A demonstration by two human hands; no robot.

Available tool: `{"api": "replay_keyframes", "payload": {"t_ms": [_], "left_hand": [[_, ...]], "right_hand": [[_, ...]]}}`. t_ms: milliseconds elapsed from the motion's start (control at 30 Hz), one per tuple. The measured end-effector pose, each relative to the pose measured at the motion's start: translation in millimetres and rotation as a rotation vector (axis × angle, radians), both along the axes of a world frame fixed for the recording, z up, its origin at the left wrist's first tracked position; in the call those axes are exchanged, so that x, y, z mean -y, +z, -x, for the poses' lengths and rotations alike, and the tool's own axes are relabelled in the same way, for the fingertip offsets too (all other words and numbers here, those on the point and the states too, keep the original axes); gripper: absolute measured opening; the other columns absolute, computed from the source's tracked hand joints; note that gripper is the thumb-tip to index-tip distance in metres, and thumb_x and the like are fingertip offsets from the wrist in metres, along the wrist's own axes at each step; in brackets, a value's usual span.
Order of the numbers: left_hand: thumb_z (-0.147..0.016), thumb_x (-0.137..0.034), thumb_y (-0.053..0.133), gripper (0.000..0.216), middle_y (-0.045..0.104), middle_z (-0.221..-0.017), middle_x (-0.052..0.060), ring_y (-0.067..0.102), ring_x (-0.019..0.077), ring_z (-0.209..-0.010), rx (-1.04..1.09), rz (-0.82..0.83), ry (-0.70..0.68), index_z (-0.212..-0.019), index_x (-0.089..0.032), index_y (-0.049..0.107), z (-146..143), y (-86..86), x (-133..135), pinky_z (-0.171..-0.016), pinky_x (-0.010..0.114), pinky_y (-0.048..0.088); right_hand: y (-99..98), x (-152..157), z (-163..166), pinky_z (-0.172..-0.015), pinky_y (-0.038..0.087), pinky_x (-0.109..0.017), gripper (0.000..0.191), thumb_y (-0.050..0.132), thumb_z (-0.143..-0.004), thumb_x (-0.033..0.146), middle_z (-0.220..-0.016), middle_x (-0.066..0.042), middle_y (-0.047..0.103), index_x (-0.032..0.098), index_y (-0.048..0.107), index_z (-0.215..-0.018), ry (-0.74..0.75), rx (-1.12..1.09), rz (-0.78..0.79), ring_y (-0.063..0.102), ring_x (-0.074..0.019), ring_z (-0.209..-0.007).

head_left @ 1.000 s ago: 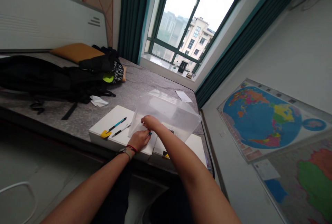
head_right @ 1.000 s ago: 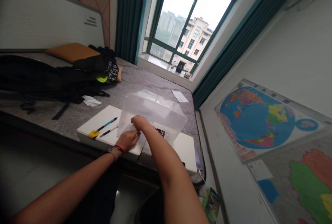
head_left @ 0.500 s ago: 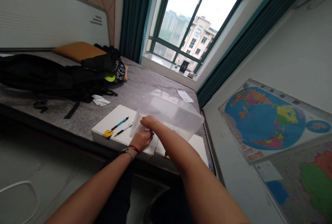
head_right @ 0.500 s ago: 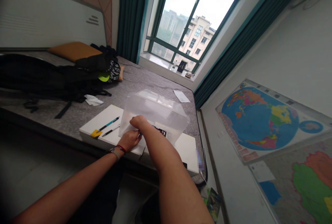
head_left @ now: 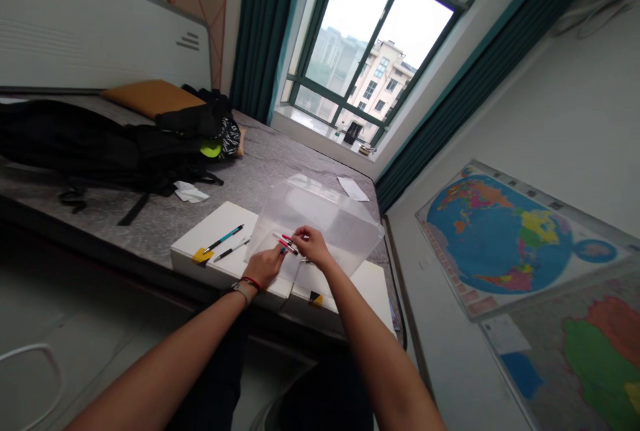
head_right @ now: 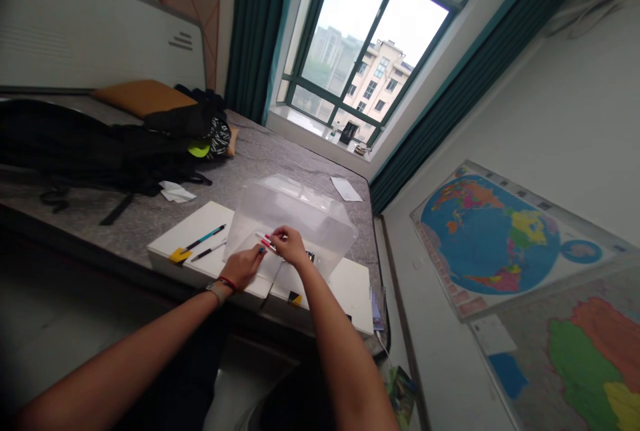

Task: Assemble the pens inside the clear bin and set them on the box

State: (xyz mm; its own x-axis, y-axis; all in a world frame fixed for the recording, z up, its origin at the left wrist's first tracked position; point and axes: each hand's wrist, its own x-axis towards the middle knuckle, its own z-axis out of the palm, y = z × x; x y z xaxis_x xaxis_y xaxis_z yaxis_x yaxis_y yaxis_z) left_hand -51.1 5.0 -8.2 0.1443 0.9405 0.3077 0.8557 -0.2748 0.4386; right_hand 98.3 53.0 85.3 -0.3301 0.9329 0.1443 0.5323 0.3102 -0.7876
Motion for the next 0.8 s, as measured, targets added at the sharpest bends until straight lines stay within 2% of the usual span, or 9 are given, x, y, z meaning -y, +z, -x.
{"api": "replay_keyframes", "payload": {"t_ms": [67,167,533,700,800], "left_hand": [[-0.100,-0.045,0.020,0.047,0.070,-0.083,0.010,0.066,0.0232,-0.076,-0.010,0.011,0.005,-0.119,-0.018,0.054,0,0.5,0,-0.062,0.029,0.040],[-0.100,-0.046,0.019,0.049,0.070,-0.083,0.010,0.067,0.0233,-0.077,-0.040,0.023,-0.004,-0.118,-0.018,0.054,-1,0.4,0,-0.063,0.029,0.040],[-0.100,-0.040,0.022,0.043,0.070,-0.082,0.011,0.067,0.0234,-0.078,-0.033,0.013,-0.031,-0.114,-0.017,0.055,0,-2.7,-1,-0.064,0.029,0.041],[-0.100,-0.045,0.020,0.047,0.070,-0.082,0.011,0.067,0.0233,-0.076,-0.044,0.002,-0.011,-0.115,-0.017,0.055,-1,-1.0,0,-0.062,0.028,0.039],[-0.100,-0.048,0.019,0.049,0.070,-0.080,0.010,0.067,0.0231,-0.073,-0.046,-0.006,0.005,-0.118,-0.018,0.054,-1,2.0,2,-0.059,0.027,0.038]], "right_hand": [[-5.7,15,-6,-0.045,0.039,-0.021,0.021,0.060,-0.079,0.037,-0.058,0.005,0.055,0.017,0.059,-0.086,0.040,-0.174,0.126,0.048,-0.0087,-0.045],[-10.7,28,-4,-0.041,0.037,-0.020,0.024,0.065,-0.076,0.038,-0.055,0.006,0.052,0.017,0.057,-0.083,0.088,-0.290,0.206,0.044,-0.0076,-0.042],[-23.5,27,1,-0.041,0.038,-0.019,0.033,0.068,-0.073,0.046,-0.053,0.006,0.051,0.017,0.057,-0.081,0.065,-0.285,0.243,0.047,-0.0074,-0.043],[-20.7,27,-8,-0.042,0.042,-0.020,0.039,0.076,-0.066,0.047,-0.053,0.006,0.053,0.018,0.055,-0.082,0.017,-0.343,0.251,0.050,-0.0088,-0.044],[-16.8,25,-16,-0.044,0.047,-0.022,0.042,0.078,-0.063,0.047,-0.056,0.004,0.057,0.018,0.053,-0.078,-0.063,-0.412,0.275,0.055,-0.0103,-0.046]]}}
